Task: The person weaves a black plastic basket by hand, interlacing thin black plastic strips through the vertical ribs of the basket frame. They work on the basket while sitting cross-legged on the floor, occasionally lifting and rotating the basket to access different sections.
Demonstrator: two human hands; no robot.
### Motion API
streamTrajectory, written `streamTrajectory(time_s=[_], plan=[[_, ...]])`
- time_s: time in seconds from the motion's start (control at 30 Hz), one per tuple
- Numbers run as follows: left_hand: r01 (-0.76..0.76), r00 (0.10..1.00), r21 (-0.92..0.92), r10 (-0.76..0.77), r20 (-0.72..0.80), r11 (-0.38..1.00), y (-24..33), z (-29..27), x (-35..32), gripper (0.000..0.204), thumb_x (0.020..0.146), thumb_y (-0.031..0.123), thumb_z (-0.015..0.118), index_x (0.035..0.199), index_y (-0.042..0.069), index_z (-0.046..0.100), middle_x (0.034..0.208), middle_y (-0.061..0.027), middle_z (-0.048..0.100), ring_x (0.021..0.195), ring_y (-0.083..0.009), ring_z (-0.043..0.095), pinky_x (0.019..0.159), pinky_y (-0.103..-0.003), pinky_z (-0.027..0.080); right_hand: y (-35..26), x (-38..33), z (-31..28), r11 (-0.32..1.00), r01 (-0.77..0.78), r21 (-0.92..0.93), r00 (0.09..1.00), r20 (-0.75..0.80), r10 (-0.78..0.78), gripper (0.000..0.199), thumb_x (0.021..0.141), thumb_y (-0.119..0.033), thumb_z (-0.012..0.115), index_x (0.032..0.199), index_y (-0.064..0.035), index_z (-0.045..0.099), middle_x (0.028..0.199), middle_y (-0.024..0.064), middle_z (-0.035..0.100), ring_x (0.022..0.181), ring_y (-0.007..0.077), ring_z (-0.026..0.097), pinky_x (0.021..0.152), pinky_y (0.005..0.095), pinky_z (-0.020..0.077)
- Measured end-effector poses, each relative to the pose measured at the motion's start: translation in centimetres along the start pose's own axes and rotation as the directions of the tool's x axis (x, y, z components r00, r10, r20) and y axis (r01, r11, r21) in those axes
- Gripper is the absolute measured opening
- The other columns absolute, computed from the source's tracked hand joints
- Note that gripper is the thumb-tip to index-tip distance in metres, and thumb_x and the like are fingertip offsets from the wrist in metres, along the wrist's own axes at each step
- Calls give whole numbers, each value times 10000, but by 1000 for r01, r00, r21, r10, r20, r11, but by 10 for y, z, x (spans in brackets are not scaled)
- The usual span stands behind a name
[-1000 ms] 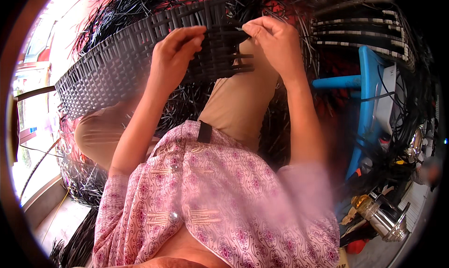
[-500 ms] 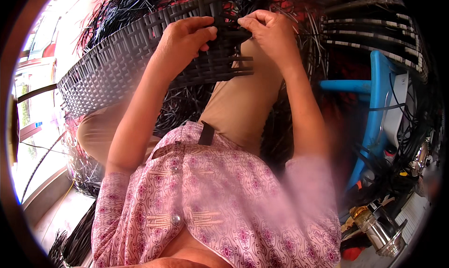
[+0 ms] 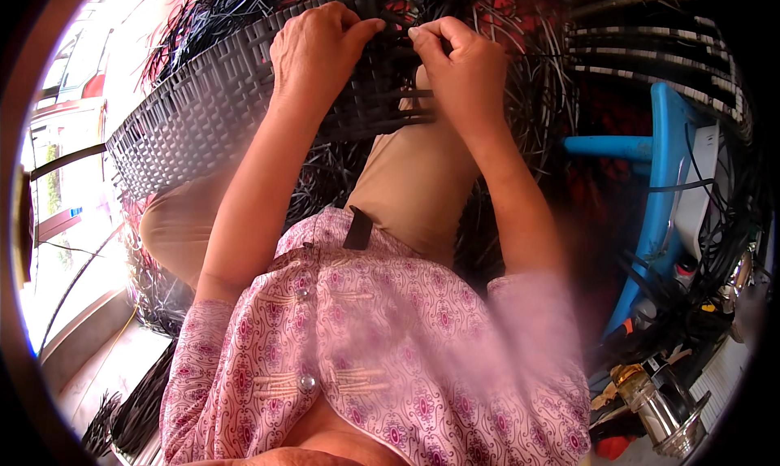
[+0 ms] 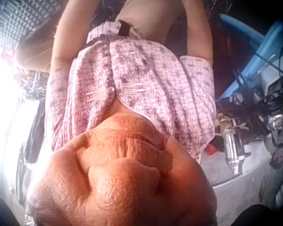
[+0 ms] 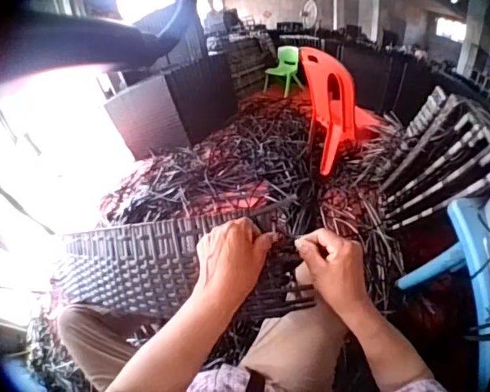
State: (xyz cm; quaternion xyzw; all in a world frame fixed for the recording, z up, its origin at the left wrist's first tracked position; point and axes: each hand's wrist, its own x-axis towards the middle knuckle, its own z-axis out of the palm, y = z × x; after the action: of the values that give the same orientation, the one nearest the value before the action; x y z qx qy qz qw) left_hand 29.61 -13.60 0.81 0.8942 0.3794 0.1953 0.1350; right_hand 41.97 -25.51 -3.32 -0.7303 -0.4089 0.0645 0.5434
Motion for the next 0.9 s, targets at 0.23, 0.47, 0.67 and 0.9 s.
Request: streamTrajectory(time_s=[0.23,0.47,0.67,0.9], plan=[[11,999,51,-8,-43,999,1,5,0,387,804,449,708,813,63,737,723,-145,695,778,-343,684,718,-432,512,-3,4,-4,993,97,63,995,-44,-94,159,870,-201,712,878,-43,731,665,59,681,581,110,620,561,277,469],[138,984,-22,-134,117,990,8,-5,3,422,765,465,735,800,45,722,725,-155,691,800,-343,683,757,-431,517,-2,13,-8,998,-15,66,992,123,7,219,883,-260,713,894,-43,733,704,58,703,603,97,627,581,273,481],[138,990,-56,-137,28,989,8,4,-1,433,749,471,747,798,41,715,712,-148,688,770,-328,681,746,-416,515,8,13,-8,992,-51,116,989,143,34,245,874,-285,719,921,-45,738,672,48,676,573,88,575,567,271,460],[196,980,-177,-185,74,965,5,3,2,340,769,357,748,791,19,715,584,-98,630,551,-214,624,599,-345,506,22,25,-10,986,-146,82,941,317,113,262,859,-298,730,922,-44,742,616,37,609,545,77,504,552,279,432]])
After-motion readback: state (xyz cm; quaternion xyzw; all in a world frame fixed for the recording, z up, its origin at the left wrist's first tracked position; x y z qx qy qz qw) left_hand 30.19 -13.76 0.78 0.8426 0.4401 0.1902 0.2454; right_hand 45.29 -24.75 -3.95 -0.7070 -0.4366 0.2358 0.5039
